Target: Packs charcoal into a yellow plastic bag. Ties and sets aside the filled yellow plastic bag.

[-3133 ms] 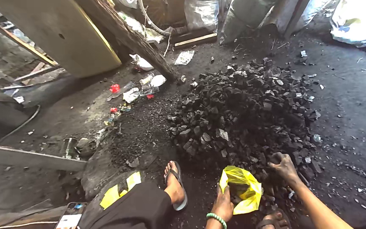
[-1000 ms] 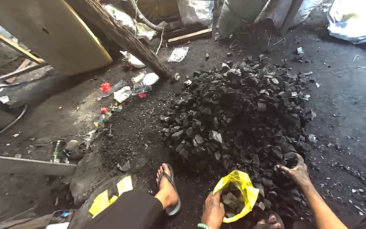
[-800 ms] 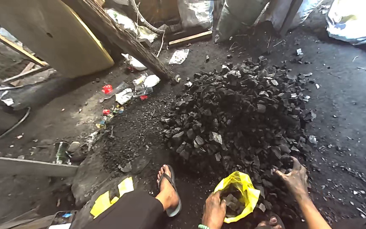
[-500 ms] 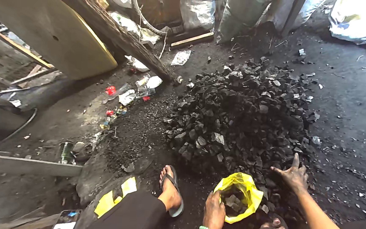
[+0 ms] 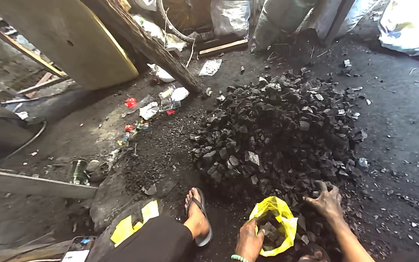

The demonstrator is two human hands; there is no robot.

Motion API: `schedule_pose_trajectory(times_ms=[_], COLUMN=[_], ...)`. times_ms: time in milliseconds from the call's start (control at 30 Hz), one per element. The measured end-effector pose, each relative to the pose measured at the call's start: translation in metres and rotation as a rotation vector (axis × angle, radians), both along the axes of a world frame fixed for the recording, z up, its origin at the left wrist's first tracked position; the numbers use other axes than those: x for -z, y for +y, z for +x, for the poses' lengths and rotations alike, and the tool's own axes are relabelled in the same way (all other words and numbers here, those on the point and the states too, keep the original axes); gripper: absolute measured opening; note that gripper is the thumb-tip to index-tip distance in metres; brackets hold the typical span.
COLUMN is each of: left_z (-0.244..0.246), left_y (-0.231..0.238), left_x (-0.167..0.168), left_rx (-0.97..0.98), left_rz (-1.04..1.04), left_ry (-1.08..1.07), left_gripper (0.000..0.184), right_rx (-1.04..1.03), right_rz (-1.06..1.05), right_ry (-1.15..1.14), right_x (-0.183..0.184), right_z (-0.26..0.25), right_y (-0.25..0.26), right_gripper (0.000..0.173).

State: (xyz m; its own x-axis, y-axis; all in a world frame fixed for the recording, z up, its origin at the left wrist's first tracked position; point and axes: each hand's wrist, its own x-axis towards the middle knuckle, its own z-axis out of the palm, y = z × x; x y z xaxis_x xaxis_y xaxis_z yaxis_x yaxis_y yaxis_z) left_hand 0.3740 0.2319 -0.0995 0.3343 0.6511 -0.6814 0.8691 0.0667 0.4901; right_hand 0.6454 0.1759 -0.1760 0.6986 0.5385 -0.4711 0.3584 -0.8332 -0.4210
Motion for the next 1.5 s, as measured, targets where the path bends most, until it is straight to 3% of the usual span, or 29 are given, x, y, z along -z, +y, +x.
schedule_pose_trajectory(times_ms=[167,467,667,867,967,1100,1267,1333,1433,1500], left_z=[-0.003,-0.003,-0.003,-0.007,-0.008,-0.008,-0.003,-0.002,-0.004,-0.006], left_y=[0.001,0.001,0.000,-0.001,-0.001,-0.001,-0.002,-0.002,-0.002,-0.002], left_x=[0.002,0.000,0.001,0.002,0.000,0.002,-0.003,-0.006,-0.005,-0.002], left_rx=[-0.001,-0.003,0.005,0.002,-0.019,-0.029,-0.055,-0.058,-0.052,-0.050], left_rz=[0.004,0.013,0.008,0.023,0.027,0.036,0.041,0.036,0.023,0.019], left_ry=[-0.017,-0.004,-0.001,-0.018,-0.014,-0.019,-0.068,-0.086,-0.110,-0.116], left_gripper=[0.046,0.045,0.045,0.045,0.044,0.047,0.055,0.064,0.077,0.084], right_rx=[-0.106,-0.091,-0.189,-0.207,-0.188,-0.057,0.124,0.176,0.147,-0.049], right_rz=[-0.085,-0.087,-0.214,-0.287,-0.181,0.175,0.602,0.738,0.740,0.613], right_ry=[-0.017,0.225,0.007,0.098,0.133,0.358,0.755,0.978,1.220,1.140], right_x=[0.004,-0.002,-0.006,-0.004,0.003,-0.011,-0.054,-0.054,-0.046,-0.035], right_z=[0.006,0.047,0.012,0.033,0.049,0.059,0.024,-0.006,-0.061,-0.092], right_y=[0.004,0.009,0.013,0.021,0.013,-0.001,-0.005,-0.007,-0.009,-0.008], right_gripper=[0.110,0.090,0.119,0.108,0.103,0.096,0.079,0.087,0.110,0.108])
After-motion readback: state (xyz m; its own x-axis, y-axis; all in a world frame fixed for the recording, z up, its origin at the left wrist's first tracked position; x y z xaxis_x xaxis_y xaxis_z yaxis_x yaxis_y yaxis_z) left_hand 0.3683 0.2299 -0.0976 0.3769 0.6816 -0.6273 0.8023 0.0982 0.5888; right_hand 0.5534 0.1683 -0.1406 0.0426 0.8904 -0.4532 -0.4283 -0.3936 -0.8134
